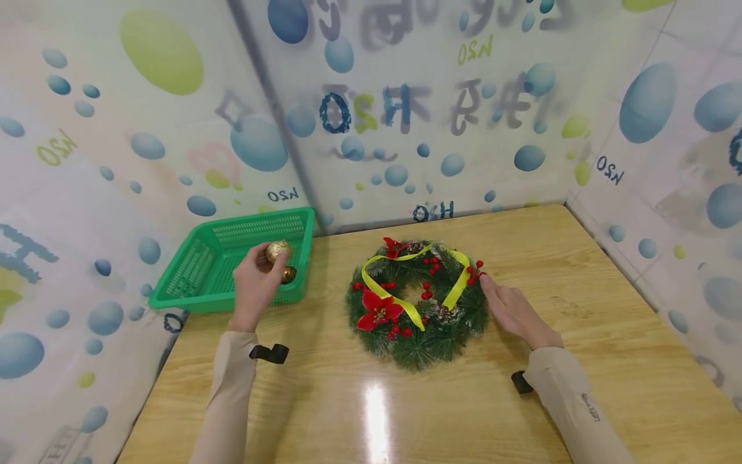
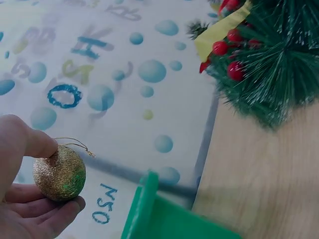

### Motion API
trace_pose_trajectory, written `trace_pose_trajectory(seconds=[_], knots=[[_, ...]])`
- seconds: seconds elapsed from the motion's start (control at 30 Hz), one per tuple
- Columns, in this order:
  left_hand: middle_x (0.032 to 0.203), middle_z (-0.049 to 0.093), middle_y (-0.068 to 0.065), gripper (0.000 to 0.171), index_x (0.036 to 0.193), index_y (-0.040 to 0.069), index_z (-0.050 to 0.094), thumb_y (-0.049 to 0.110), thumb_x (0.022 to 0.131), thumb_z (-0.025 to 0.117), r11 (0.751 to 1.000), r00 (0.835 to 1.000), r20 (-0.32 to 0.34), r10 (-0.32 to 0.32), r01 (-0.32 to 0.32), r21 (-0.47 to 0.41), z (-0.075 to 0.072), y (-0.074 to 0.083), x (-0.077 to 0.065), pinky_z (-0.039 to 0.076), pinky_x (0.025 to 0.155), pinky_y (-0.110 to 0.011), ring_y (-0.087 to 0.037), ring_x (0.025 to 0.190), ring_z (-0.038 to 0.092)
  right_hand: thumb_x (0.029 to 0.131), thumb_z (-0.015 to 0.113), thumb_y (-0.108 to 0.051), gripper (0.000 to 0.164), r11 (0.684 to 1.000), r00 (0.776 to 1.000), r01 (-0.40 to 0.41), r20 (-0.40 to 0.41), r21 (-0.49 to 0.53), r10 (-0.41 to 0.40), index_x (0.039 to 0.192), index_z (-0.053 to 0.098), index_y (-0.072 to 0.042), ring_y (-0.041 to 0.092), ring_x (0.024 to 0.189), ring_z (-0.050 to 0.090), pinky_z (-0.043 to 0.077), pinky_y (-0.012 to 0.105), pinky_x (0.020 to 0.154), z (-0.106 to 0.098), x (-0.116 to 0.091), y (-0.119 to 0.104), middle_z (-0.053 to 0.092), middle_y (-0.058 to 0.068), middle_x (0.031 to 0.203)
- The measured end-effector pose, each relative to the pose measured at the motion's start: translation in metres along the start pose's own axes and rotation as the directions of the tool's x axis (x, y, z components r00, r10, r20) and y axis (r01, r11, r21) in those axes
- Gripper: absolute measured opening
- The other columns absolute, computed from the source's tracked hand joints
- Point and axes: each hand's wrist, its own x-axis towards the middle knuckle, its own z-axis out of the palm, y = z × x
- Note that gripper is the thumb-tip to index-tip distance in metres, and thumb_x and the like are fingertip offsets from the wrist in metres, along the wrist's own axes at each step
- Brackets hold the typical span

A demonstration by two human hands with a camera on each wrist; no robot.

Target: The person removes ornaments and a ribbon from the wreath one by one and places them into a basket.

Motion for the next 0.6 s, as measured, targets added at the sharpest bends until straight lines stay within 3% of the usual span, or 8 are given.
trace_pose_trajectory(seconds=[0.07, 0.17, 0.23, 0.3, 0.37, 0.4, 0.5, 0.6], knots=[[0.117, 0.067, -0.025, 0.049, 0.138, -0.004, 0.056, 0.026, 0.100, 0.065, 1.000, 1.000, -0.007, -0.016, 0.016, 0.011, -0.007, -0.002, 0.002, 0.060, 0.084, -0.049, -0.036, 0.101, 0.069, 0.109, 0.009, -0.054, 0.082, 1.000, 1.000, -0.003, 0.000, 0.006, 0.003, 0.112, 0.057, 0.013, 0.014, 0.048, 0.024, 0.046, 0.051, 0.088, 0.001, 0.000, 0.000, 0.029, 0.000, 0.054], [0.121, 0.065, -0.026, 0.050, 0.139, -0.004, 0.055, 0.027, 0.101, 0.064, 0.999, 0.999, -0.021, -0.039, 0.040, 0.025, -0.017, -0.008, 0.007, 0.059, 0.085, -0.052, -0.037, 0.104, 0.068, 0.109, 0.010, -0.052, 0.082, 1.000, 1.000, 0.013, -0.008, 0.011, -0.013, 0.124, 0.054, 0.015, 0.015, 0.049, 0.027, 0.048, 0.057, 0.093, 0.002, 0.000, 0.000, 0.030, 0.001, 0.055], [0.126, 0.063, -0.026, 0.051, 0.140, -0.003, 0.054, 0.028, 0.101, 0.063, 0.998, 0.998, -0.024, -0.060, 0.060, 0.025, -0.024, -0.012, 0.010, 0.058, 0.087, -0.052, -0.038, 0.107, 0.066, 0.109, 0.010, -0.053, 0.082, 1.000, 1.000, 0.009, -0.012, 0.007, -0.009, 0.116, 0.057, 0.014, 0.015, 0.048, 0.026, 0.048, 0.058, 0.093, 0.002, 0.000, -0.001, 0.028, -0.001, 0.052], [0.130, 0.061, -0.026, 0.051, 0.140, -0.003, 0.054, 0.029, 0.101, 0.062, 0.997, 0.997, -0.031, -0.075, 0.076, 0.028, -0.030, -0.018, 0.013, 0.057, 0.089, -0.053, -0.039, 0.109, 0.065, 0.109, 0.010, -0.052, 0.081, 1.000, 1.000, 0.011, -0.016, 0.001, -0.011, 0.110, 0.059, 0.013, 0.019, 0.051, 0.036, 0.047, 0.064, 0.099, 0.002, 0.000, -0.001, 0.029, -0.001, 0.052], [0.133, 0.059, -0.025, 0.052, 0.141, -0.003, 0.053, 0.031, 0.101, 0.062, 0.995, 0.995, -0.037, -0.092, 0.093, 0.028, -0.036, -0.024, 0.017, 0.057, 0.090, -0.053, -0.039, 0.111, 0.065, 0.110, 0.011, -0.050, 0.083, 1.000, 1.000, 0.020, -0.023, -0.007, -0.020, 0.115, 0.060, 0.017, 0.030, 0.062, 0.056, 0.046, 0.067, 0.102, 0.002, 0.000, -0.001, 0.033, 0.000, 0.054], [0.134, 0.059, -0.025, 0.053, 0.141, -0.003, 0.053, 0.032, 0.102, 0.061, 0.994, 0.994, -0.040, -0.101, 0.102, 0.033, -0.038, -0.028, 0.019, 0.057, 0.090, -0.053, -0.039, 0.111, 0.064, 0.110, 0.011, -0.051, 0.083, 1.000, 1.000, 0.014, -0.023, -0.008, -0.014, 0.111, 0.060, 0.016, 0.033, 0.062, 0.056, 0.048, 0.065, 0.100, 0.002, 0.000, -0.002, 0.033, 0.000, 0.053], [0.135, 0.058, -0.024, 0.054, 0.142, -0.002, 0.053, 0.034, 0.102, 0.060, 0.991, 0.991, -0.050, -0.127, 0.129, 0.038, -0.046, -0.036, 0.024, 0.056, 0.092, -0.052, -0.039, 0.113, 0.064, 0.110, 0.011, -0.049, 0.082, 1.000, 1.000, 0.023, -0.021, -0.020, -0.024, 0.132, 0.053, 0.018, 0.035, 0.075, 0.063, 0.051, 0.059, 0.094, 0.002, 0.000, -0.002, 0.040, 0.004, 0.060], [0.137, 0.057, -0.024, 0.056, 0.143, -0.001, 0.052, 0.036, 0.102, 0.059, 0.987, 0.987, -0.048, -0.151, 0.153, 0.042, -0.053, -0.045, 0.029, 0.055, 0.093, -0.052, -0.038, 0.115, 0.063, 0.110, 0.010, -0.049, 0.082, 1.000, 1.000, 0.012, -0.013, -0.022, -0.012, 0.131, 0.053, 0.017, 0.025, 0.062, 0.051, 0.049, 0.050, 0.085, 0.002, 0.001, -0.002, 0.038, 0.006, 0.060]])
